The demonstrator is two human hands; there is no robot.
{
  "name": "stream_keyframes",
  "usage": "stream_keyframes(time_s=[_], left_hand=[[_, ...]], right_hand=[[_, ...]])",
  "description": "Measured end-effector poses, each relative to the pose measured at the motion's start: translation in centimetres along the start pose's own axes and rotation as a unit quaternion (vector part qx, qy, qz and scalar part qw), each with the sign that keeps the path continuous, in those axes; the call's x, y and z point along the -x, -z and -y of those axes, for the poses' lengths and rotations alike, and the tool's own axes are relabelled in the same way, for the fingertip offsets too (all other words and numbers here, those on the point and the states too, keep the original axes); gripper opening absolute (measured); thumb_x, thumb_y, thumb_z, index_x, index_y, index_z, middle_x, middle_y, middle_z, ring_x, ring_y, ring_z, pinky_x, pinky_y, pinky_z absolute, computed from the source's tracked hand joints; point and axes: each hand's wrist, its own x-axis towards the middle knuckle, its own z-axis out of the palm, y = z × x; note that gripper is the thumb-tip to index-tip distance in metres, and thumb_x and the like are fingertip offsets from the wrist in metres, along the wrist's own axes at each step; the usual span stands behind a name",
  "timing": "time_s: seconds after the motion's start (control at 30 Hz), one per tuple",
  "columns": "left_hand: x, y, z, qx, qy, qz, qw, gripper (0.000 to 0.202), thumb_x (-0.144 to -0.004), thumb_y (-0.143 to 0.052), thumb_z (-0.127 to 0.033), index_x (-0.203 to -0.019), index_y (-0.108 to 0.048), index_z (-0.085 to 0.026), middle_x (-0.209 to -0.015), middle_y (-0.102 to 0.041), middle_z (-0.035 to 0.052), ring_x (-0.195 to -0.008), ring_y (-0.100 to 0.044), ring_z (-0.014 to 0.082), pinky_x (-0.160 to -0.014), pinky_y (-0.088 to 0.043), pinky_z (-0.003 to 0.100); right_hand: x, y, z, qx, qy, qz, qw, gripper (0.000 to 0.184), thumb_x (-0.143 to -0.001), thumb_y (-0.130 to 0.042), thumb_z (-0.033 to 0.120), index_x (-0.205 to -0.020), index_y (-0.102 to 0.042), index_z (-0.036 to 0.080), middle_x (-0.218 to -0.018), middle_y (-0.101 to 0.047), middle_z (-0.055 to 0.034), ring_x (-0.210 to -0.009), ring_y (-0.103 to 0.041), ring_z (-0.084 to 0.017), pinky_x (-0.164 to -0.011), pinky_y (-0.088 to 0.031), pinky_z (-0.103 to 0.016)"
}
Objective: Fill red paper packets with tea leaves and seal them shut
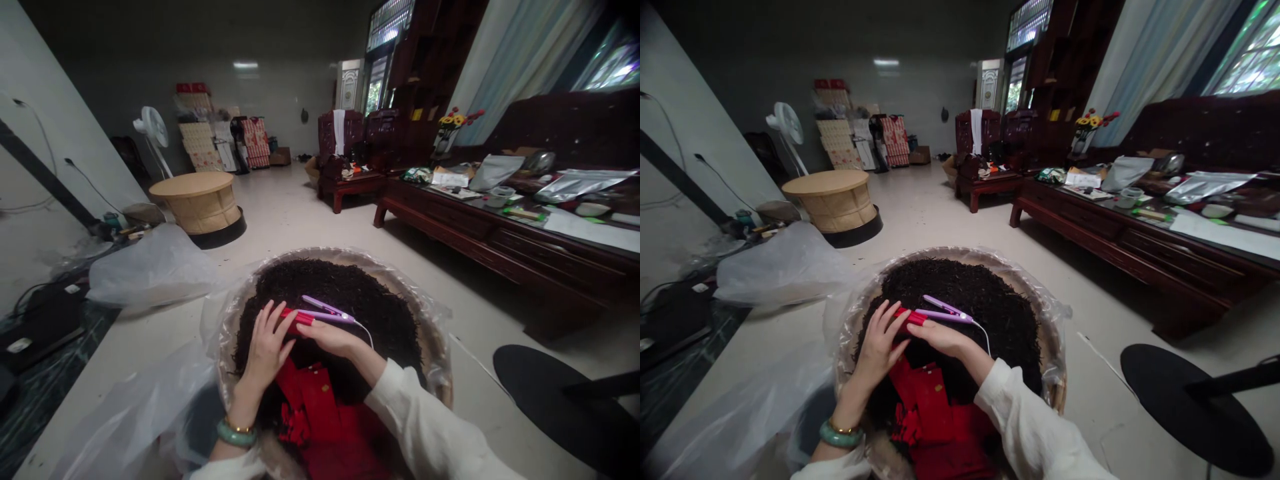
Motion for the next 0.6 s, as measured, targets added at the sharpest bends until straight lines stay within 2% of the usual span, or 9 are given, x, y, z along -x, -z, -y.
stream_keyframes(time_s=[0.13,0.23,0.33,0.4,0.5,0.6], left_hand=[[0.4,-0.5,0.5,0.007,0.000,0.014,1.000,0.061,-0.076,-0.052,-0.006,-0.133,-0.042,-0.024,-0.135,-0.049,0.0099,-0.133,-0.034,0.0282,-0.109,-0.028,0.054],[0.5,-0.2,0.4,-0.015,-0.005,0.017,1.000,0.061,-0.073,-0.055,-0.005,-0.131,-0.045,-0.021,-0.135,-0.050,0.0110,-0.133,-0.033,0.0304,-0.110,-0.023,0.057],[0.4,0.3,-0.2,-0.052,0.006,0.023,0.998,0.060,-0.072,-0.060,-0.007,-0.129,-0.049,-0.021,-0.135,-0.052,0.0115,-0.132,-0.032,0.0337,-0.110,-0.014,0.062],[0.3,0.4,-0.5,-0.064,0.026,0.033,0.997,0.060,-0.070,-0.063,-0.009,-0.128,-0.051,-0.023,-0.134,-0.053,0.0110,-0.129,-0.036,0.0350,-0.107,-0.019,0.061],[0.5,0.1,-0.3,-0.055,0.058,0.046,0.996,0.058,-0.068,-0.065,-0.009,-0.123,-0.056,-0.024,-0.131,-0.057,0.0110,-0.120,-0.045,0.0352,-0.097,-0.036,0.054],[1.1,-0.7,0.6,-0.011,0.066,0.019,0.998,0.060,-0.065,-0.065,-0.007,-0.123,-0.055,-0.021,-0.125,-0.061,0.0103,-0.109,-0.052,0.0312,-0.089,-0.045,0.047]], right_hand=[[-0.6,-0.1,-1.6,-0.091,-0.005,-0.021,0.996,0.047,-0.072,-0.067,0.054,-0.096,-0.067,0.014,-0.104,-0.068,-0.0112,-0.101,-0.062,-0.023,-0.103,-0.034,-0.045],[-0.9,-0.1,-2.3,-0.091,-0.007,-0.012,0.996,0.047,-0.073,-0.066,0.056,-0.094,-0.067,0.014,-0.099,-0.069,-0.0092,-0.096,-0.063,-0.021,-0.104,-0.034,-0.043],[-1.0,-0.4,-2.1,-0.066,-0.017,0.001,0.998,0.054,-0.080,-0.053,0.062,-0.098,-0.066,0.014,-0.100,-0.069,-0.0093,-0.096,-0.062,-0.019,-0.106,-0.034,-0.042],[-1.0,-0.9,-1.7,-0.029,-0.029,-0.004,0.999,0.057,-0.085,-0.043,0.063,-0.103,-0.066,0.014,-0.105,-0.068,-0.0098,-0.098,-0.061,-0.019,-0.106,-0.034,-0.042],[-1.4,-1.6,-1.2,0.023,-0.035,-0.016,0.999,0.059,-0.087,-0.039,0.063,-0.108,-0.065,0.015,-0.112,-0.065,-0.0098,-0.107,-0.058,-0.021,-0.109,-0.031,-0.041],[-1.9,-2.1,-1.2,0.033,-0.025,-0.003,0.999,0.067,-0.082,-0.038,0.070,-0.108,-0.065,0.014,-0.113,-0.065,-0.0105,-0.109,-0.056,-0.022,-0.111,-0.028,-0.041]])
